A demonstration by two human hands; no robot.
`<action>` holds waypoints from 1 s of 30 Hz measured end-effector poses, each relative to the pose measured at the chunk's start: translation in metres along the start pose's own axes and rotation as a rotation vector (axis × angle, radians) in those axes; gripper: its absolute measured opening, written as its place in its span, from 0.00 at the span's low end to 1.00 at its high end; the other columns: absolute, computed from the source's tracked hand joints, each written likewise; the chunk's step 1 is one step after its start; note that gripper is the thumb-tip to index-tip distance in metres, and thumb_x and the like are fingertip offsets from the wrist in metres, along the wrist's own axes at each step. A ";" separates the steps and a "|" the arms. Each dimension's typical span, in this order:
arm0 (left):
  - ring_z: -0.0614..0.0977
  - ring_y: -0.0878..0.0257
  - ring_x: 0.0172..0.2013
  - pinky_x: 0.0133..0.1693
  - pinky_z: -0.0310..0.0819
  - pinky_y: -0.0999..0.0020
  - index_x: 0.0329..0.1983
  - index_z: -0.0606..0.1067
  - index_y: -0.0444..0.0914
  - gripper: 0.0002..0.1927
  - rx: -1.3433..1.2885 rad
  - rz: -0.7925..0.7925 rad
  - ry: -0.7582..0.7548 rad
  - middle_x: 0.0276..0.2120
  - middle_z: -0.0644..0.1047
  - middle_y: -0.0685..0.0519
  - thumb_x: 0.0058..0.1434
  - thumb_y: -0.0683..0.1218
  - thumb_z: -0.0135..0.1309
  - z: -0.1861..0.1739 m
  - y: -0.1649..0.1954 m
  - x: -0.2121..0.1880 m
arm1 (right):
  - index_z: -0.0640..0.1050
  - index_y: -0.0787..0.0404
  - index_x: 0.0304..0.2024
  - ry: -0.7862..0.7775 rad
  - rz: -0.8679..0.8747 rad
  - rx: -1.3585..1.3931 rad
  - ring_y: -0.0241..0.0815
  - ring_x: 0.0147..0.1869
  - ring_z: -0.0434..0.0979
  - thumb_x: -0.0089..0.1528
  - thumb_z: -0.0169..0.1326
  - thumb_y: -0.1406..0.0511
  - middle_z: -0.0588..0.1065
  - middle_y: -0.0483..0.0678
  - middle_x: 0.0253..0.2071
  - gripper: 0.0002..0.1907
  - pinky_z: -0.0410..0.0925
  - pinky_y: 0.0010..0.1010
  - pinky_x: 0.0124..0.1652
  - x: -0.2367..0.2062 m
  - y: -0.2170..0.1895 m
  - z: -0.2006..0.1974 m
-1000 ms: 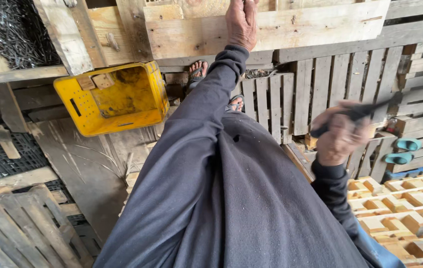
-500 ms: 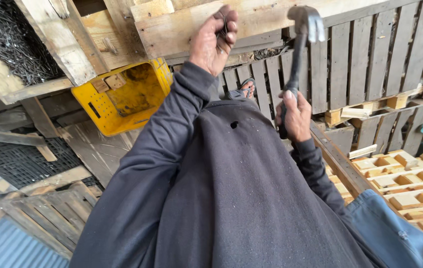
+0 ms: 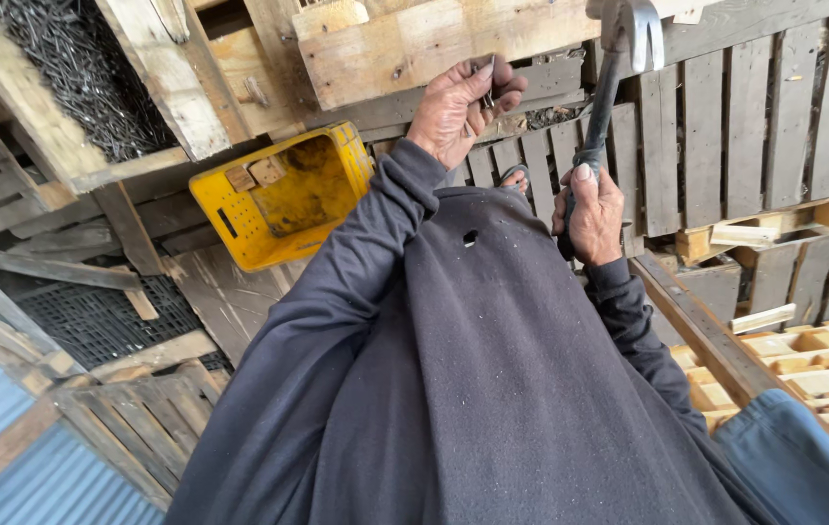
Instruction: The person repeatedly picks up small wooden blocks and nails, positions the blocks on a wooden pallet, and hammers nails into the blocks to secure them. The person occasionally adjusts the block position and retrieves additional nails from a yellow bin.
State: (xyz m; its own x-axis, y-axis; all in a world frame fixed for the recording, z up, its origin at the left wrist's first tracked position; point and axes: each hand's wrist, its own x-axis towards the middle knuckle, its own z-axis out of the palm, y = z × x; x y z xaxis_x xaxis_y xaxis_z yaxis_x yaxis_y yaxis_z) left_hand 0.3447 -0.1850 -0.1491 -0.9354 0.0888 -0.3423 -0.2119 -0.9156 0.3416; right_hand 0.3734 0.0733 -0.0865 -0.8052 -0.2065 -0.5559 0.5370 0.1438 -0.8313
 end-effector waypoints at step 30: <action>0.86 0.65 0.34 0.37 0.82 0.71 0.44 0.84 0.38 0.08 1.358 0.772 -0.231 0.36 0.86 0.49 0.62 0.43 0.68 -0.018 0.013 0.090 | 0.73 0.59 0.44 0.142 0.106 -0.151 0.30 0.19 0.68 0.68 0.51 0.46 0.70 0.41 0.22 0.23 0.65 0.24 0.19 -0.032 0.006 0.020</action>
State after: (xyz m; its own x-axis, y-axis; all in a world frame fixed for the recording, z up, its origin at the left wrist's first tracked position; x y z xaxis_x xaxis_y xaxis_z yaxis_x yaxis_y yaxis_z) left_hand 0.2632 -0.1958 -0.1910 -0.9278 -0.0426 0.3707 0.3503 0.2422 0.9048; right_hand 0.4076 0.0612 -0.0740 -0.7796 -0.0459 -0.6246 0.5850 0.3025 -0.7525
